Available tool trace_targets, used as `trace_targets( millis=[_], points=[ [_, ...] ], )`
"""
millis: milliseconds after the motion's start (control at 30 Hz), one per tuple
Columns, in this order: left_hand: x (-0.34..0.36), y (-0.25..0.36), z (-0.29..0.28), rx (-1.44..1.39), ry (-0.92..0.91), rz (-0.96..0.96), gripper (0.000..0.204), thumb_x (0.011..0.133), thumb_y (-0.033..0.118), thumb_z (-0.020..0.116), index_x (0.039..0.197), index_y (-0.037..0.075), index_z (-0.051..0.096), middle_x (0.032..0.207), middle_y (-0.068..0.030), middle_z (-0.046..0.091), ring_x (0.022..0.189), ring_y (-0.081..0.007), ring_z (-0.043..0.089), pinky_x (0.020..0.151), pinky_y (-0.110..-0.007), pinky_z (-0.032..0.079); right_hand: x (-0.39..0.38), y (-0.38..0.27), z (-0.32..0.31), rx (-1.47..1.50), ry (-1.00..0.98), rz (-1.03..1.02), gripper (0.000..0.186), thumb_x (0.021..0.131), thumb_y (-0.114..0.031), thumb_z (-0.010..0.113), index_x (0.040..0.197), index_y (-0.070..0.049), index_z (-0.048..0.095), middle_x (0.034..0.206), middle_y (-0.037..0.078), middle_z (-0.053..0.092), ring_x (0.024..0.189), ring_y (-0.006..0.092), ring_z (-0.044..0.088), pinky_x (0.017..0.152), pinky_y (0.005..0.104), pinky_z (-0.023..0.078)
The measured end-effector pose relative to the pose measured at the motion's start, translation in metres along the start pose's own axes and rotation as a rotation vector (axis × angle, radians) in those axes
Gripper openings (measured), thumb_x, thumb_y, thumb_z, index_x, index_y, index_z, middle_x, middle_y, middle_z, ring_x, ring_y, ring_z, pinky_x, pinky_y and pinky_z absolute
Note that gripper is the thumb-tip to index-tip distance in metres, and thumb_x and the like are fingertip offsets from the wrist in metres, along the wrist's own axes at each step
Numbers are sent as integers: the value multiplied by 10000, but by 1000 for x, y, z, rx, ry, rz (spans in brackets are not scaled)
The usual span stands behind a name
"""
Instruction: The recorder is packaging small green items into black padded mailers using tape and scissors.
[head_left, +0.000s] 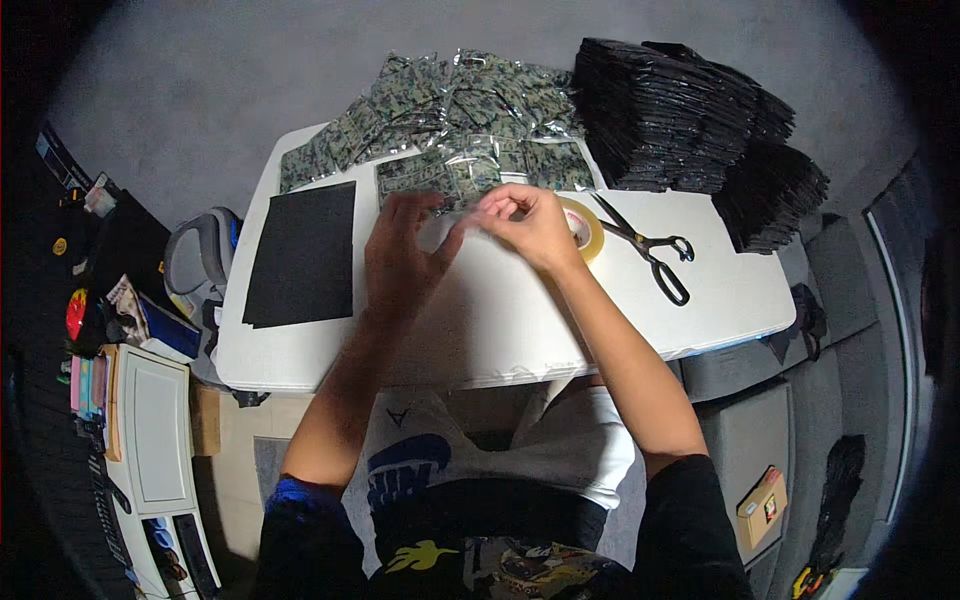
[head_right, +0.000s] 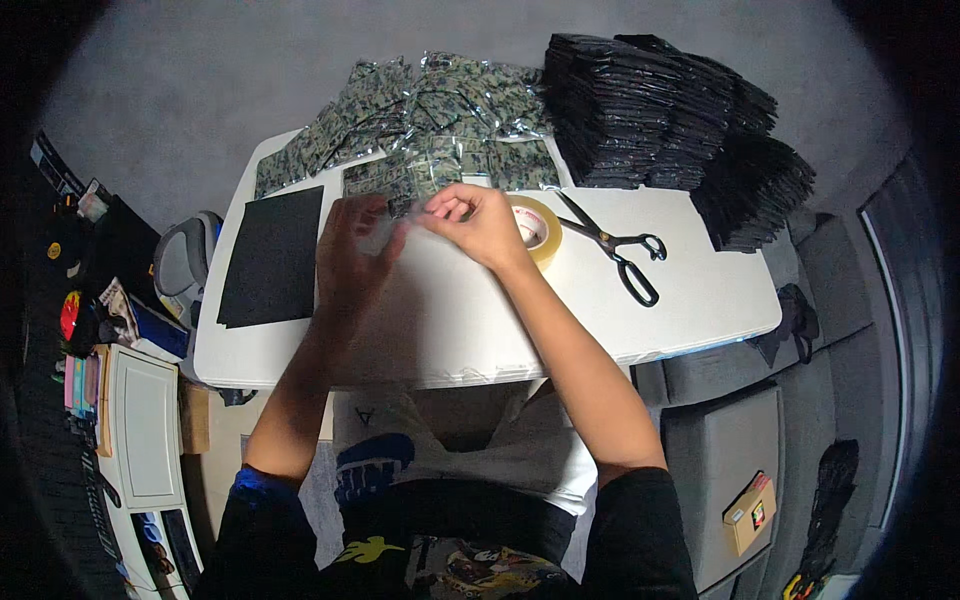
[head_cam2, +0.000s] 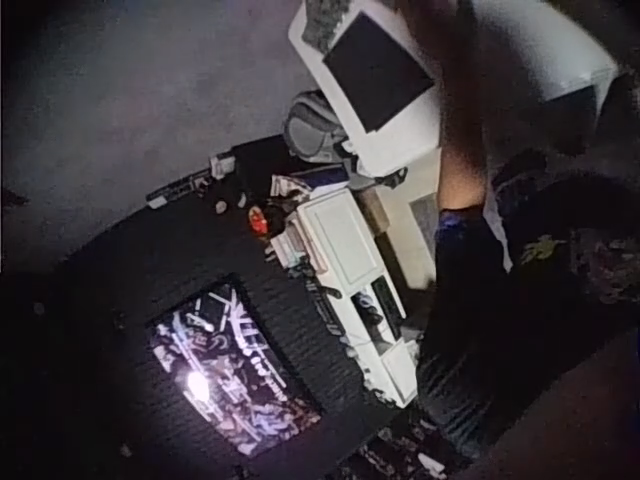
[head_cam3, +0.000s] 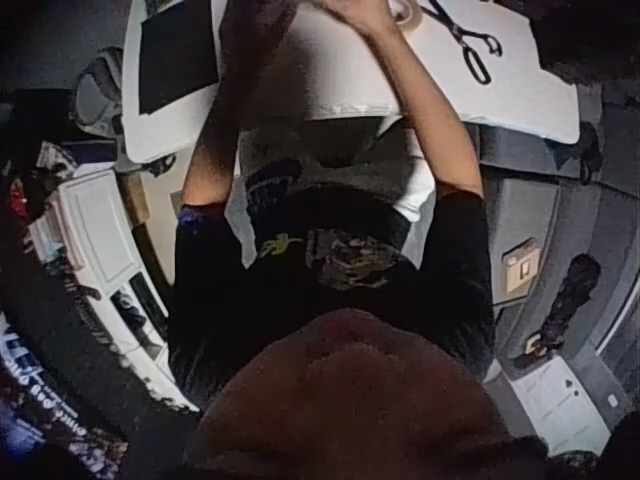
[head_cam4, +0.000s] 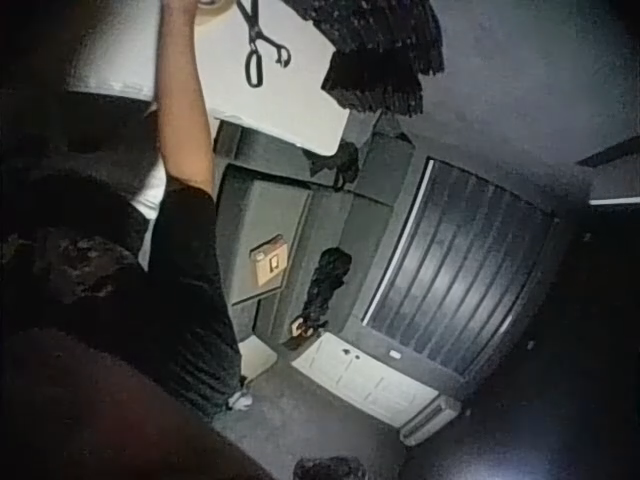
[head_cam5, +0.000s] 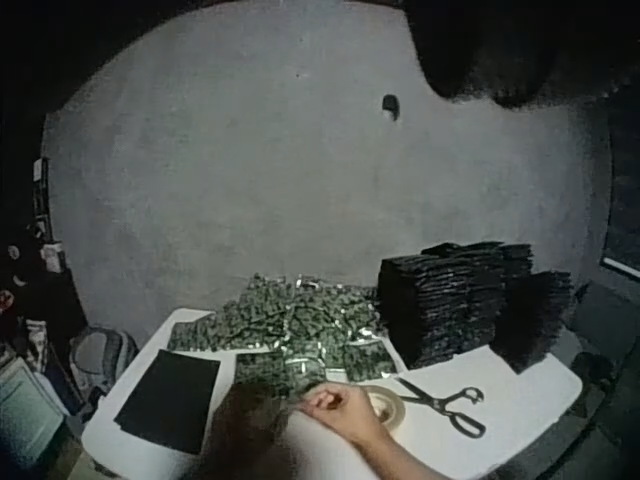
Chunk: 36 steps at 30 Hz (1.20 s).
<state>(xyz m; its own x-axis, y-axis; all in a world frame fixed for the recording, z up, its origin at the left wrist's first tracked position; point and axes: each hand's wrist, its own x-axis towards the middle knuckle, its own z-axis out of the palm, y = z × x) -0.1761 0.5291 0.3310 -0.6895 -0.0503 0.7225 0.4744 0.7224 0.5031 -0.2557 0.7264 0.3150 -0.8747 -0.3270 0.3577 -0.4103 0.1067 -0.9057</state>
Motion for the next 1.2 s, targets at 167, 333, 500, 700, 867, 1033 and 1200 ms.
trace_targets(
  millis=[167, 333, 500, 700, 867, 1033, 1200],
  points=[
    [16, -3, 2, -132, 97, -12, 222, 936, 146, 802, 1110, 42, 711, 1002, -94, 714, 894, -197, 723, 819, -319, 591, 1, -2, 3, 12, -35, 44, 197, 825, -157, 899, 920, -25, 789, 792, -37, 702, 692, 18, 541, 650, 199, 465],
    [24, -18, -5, -209, 52, -160, 141, 987, 140, 756, 1059, 20, 767, 947, -84, 737, 843, -134, 712, 791, -290, 578, 0, -3, -2, -53, -50, 28, 208, 854, -182, 878, 954, -20, 795, 803, -13, 730, 747, 41, 606, 713, 225, 508],
    [23, -15, -5, -247, 73, -226, 151, 937, 151, 804, 1026, 28, 799, 837, -69, 707, 794, -114, 674, 726, -268, 527, 1, -5, -10, -430, -29, -238, 447, 862, -199, 845, 1214, 48, 724, 1182, 189, 737, 1118, 251, 688, 988, 390, 532],
    [22, -49, -3, -446, 78, -262, 183, 979, 192, 781, 1060, 28, 790, 925, -61, 712, 820, -117, 662, 726, -264, 526, -63, -43, -28, -1069, 101, -20, 657, 772, -227, 870, 1278, 100, 608, 1312, 292, 634, 1280, 403, 580, 1047, 455, 498],
    [28, -56, 1, -659, 69, -258, 253, 992, 219, 772, 1060, -23, 753, 938, -52, 697, 818, -102, 649, 740, -254, 531, -72, -42, -44, -1151, -87, -51, 517, 828, -244, 819, 1173, 98, 641, 1206, 332, 662, 1144, 405, 647, 999, 480, 516],
    [38, -60, -7, -596, 125, -320, 264, 997, 226, 764, 1027, -36, 735, 911, -49, 693, 789, -83, 641, 736, -247, 534, -71, -28, -62, -861, -183, -272, 497, 858, -239, 759, 1196, 106, 642, 1098, 329, 703, 1032, 439, 695, 1011, 487, 521],
    [50, -34, -27, -598, 164, -414, 230, 1012, 223, 733, 1010, -7, 725, 831, -27, 682, 749, -85, 647, 649, -259, 558, -90, -68, -68, -553, -93, -48, 427, 850, -340, 801, 1015, 34, 676, 906, 244, 692, 865, 439, 683, 808, 474, 535]
  ],
)
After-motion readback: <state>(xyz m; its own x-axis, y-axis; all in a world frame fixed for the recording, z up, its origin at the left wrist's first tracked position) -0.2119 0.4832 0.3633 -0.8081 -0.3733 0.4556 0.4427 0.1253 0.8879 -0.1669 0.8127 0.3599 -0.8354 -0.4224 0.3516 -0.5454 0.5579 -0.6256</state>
